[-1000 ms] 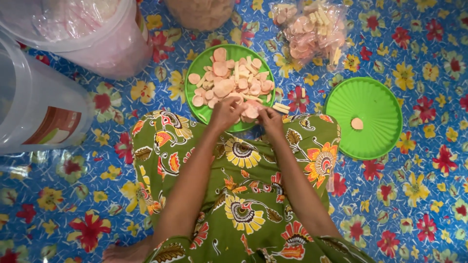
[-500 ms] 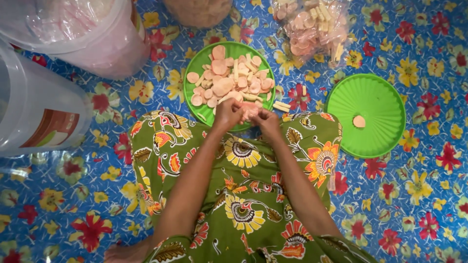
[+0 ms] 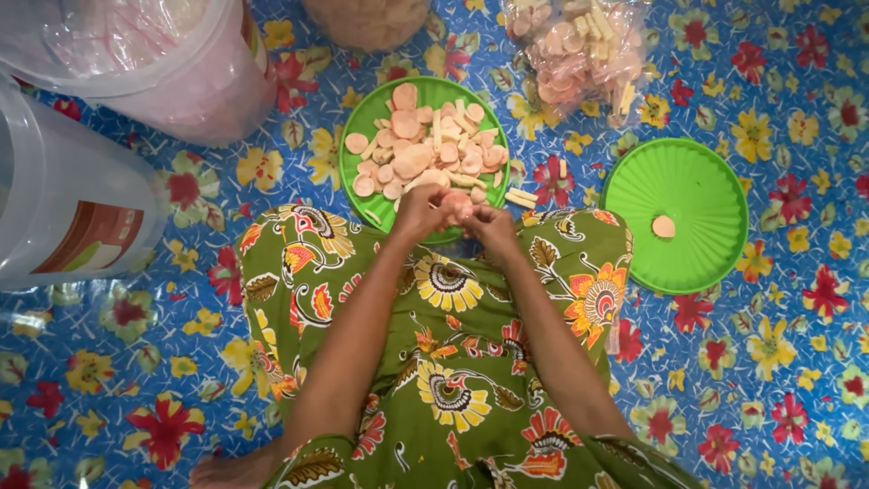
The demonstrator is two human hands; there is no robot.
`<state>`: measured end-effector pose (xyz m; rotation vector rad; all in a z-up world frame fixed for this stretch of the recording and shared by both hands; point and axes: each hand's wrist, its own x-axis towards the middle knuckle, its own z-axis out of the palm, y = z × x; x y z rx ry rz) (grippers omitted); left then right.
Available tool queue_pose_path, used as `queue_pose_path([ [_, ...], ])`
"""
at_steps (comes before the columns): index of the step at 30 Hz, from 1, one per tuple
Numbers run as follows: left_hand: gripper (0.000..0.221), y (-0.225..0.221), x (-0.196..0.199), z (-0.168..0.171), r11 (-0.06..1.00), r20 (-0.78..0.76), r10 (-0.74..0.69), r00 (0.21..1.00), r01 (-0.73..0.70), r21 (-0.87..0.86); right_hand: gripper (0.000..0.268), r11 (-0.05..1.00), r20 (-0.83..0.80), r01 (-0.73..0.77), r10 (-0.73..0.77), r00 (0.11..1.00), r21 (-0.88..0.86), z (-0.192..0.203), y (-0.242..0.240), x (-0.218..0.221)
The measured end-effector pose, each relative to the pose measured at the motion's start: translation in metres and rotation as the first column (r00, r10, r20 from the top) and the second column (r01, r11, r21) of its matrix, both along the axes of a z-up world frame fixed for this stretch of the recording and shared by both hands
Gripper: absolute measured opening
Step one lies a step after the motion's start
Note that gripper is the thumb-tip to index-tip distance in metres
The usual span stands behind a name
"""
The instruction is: Sorting and arranging small snack slices from a large container onto green plates
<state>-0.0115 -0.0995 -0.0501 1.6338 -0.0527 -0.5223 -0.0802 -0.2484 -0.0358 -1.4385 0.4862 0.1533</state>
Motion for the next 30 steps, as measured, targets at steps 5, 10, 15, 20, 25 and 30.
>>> queue_pose_path([
  [5, 0.006, 0.002, -0.001, 0.001, 0.999, -0.045, 0.034, 0.998, -0.036, -0.033, 0.011, 0.997, 0.047, -0.057, 0.059, 0.997, -0.046, 0.005, 0.001, -0.001],
  [10, 0.008, 0.005, -0.005, 0.014, 0.989, -0.171, 0.04, 0.985, -0.063, -0.134, 0.012, 0.997, 0.073, -0.079, 0.08, 0.994, -0.017, 0.001, 0.0, -0.006],
  [15, 0.026, 0.008, -0.006, 0.039, 0.991, -0.081, 0.038, 0.996, -0.048, -0.125, 0.017, 0.999, 0.062, 0.004, -0.007, 0.998, 0.053, 0.001, 0.001, -0.007],
  [20, 0.007, 0.002, 0.004, -0.003, 0.981, 0.156, 0.042, 0.987, -0.07, 0.18, 0.015, 0.997, 0.066, -0.061, 0.064, 0.996, -0.037, 0.007, 0.003, -0.008],
  [25, 0.004, -0.002, 0.007, -0.021, 0.957, 0.197, 0.012, 0.98, -0.068, 0.282, 0.014, 0.992, 0.037, -0.087, 0.09, 0.995, -0.091, 0.003, 0.001, -0.007],
  [30, 0.01, 0.004, 0.002, 0.003, 0.957, 0.143, 0.103, 0.984, -0.138, 0.254, 0.029, 0.963, -0.033, 0.131, -0.127, 0.991, 0.237, -0.016, 0.001, 0.0],
])
